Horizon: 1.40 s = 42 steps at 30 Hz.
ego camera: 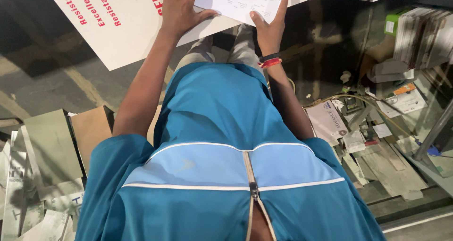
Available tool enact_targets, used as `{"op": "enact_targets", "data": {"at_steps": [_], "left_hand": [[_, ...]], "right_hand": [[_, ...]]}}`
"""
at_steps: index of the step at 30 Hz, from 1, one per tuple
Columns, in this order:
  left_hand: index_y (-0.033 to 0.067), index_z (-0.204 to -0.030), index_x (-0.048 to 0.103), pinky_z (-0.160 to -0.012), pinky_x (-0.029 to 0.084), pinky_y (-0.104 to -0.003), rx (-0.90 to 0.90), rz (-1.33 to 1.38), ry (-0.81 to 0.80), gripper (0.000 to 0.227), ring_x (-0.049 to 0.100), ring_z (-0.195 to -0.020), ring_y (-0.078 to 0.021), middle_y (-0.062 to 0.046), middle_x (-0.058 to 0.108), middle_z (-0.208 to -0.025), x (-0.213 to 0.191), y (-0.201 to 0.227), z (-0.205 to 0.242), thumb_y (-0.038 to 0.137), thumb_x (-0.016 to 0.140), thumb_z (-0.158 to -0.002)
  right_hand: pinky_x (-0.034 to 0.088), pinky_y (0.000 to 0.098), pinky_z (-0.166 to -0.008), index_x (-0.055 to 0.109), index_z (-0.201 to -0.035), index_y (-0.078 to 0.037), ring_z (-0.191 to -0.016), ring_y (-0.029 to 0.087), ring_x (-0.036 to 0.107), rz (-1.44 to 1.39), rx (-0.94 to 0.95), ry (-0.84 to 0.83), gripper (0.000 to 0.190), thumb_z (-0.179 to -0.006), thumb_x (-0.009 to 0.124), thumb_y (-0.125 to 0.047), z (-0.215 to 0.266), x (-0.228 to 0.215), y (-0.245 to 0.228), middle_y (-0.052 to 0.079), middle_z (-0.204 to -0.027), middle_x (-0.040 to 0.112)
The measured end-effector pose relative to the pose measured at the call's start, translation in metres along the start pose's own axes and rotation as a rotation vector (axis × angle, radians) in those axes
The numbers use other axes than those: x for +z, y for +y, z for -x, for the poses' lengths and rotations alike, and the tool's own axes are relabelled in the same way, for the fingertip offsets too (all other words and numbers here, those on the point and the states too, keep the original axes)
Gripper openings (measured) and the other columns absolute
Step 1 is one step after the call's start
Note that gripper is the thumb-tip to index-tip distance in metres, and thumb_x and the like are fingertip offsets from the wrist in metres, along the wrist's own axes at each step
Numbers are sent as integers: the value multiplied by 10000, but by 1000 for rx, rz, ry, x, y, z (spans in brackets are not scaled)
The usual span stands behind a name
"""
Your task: The person aligns a printed paper on a large white sheet, repeatedly adjusting its position. Another person writes on the sheet while the person holds the paper in place. The person then removes the sheet from the table.
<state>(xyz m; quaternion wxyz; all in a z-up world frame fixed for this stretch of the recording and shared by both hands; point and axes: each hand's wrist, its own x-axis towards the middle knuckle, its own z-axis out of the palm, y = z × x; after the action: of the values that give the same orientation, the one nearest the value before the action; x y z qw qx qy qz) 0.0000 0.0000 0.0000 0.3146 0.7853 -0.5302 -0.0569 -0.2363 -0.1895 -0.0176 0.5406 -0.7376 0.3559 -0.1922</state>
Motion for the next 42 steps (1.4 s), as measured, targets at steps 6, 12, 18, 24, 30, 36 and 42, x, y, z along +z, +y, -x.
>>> {"op": "enact_targets", "data": {"at_steps": [6,12,18,24,30,36,42], "left_hand": [[28,-1440,579,-1149,356,-467,54,-44,9,881,503,-1357,-322,-104,613,-1455,-3,-1,-2,537,925,-811],[5,-1524,533,-1300,157,-524,58,-109,-24,936,340,-1541,-339,-116,498,-1634,-2,-2,-4,582,881,-875],[-4,-1502,550,-1316,127,-541,49,-107,-66,935,271,-1598,-334,-123,449,-1686,-3,-3,-4,577,877,-848],[19,-1527,573,-1331,139,-536,41,-82,-50,1001,232,-1616,-316,-105,430,-1696,-3,-1,-7,605,879,-774],[12,-1526,579,-1317,132,-539,31,-96,-62,1006,225,-1607,-313,-115,429,-1689,-3,0,-6,661,882,-820],[2,-1516,581,-1317,143,-537,39,-100,-54,987,231,-1608,-313,-119,437,-1679,-5,1,-7,654,867,-833],[-2,-1486,590,-1305,163,-544,14,-104,-70,976,244,-1598,-332,-128,440,-1666,-4,2,-8,660,841,-815]], "right_hand": [[559,408,-1203,203,-1677,-228,-1454,285,624,59,54,-33,844,-1061,774,-304,-9,-4,-1,177,-1580,580],[517,428,-1123,341,-1639,-218,-1364,302,547,278,-82,24,720,-1074,775,-316,-27,-21,4,189,-1473,554],[594,406,-886,382,-1630,-312,-1018,230,647,455,-88,11,688,-1068,769,-401,-54,-31,14,101,-1098,606],[577,367,-609,343,-1617,-310,-810,223,693,766,-128,-18,804,-992,737,-625,-73,-25,-2,83,-1000,615],[539,381,-569,376,-1598,-303,-704,250,673,929,-171,-37,897,-916,717,-776,-84,-23,-5,88,-882,616],[534,367,-561,390,-1598,-305,-699,228,677,905,-171,-62,877,-929,672,-798,-88,-24,1,63,-792,611],[519,379,-538,388,-1593,-321,-647,240,655,946,-108,-69,832,-939,593,-792,-89,-22,-2,83,-763,604]]}}
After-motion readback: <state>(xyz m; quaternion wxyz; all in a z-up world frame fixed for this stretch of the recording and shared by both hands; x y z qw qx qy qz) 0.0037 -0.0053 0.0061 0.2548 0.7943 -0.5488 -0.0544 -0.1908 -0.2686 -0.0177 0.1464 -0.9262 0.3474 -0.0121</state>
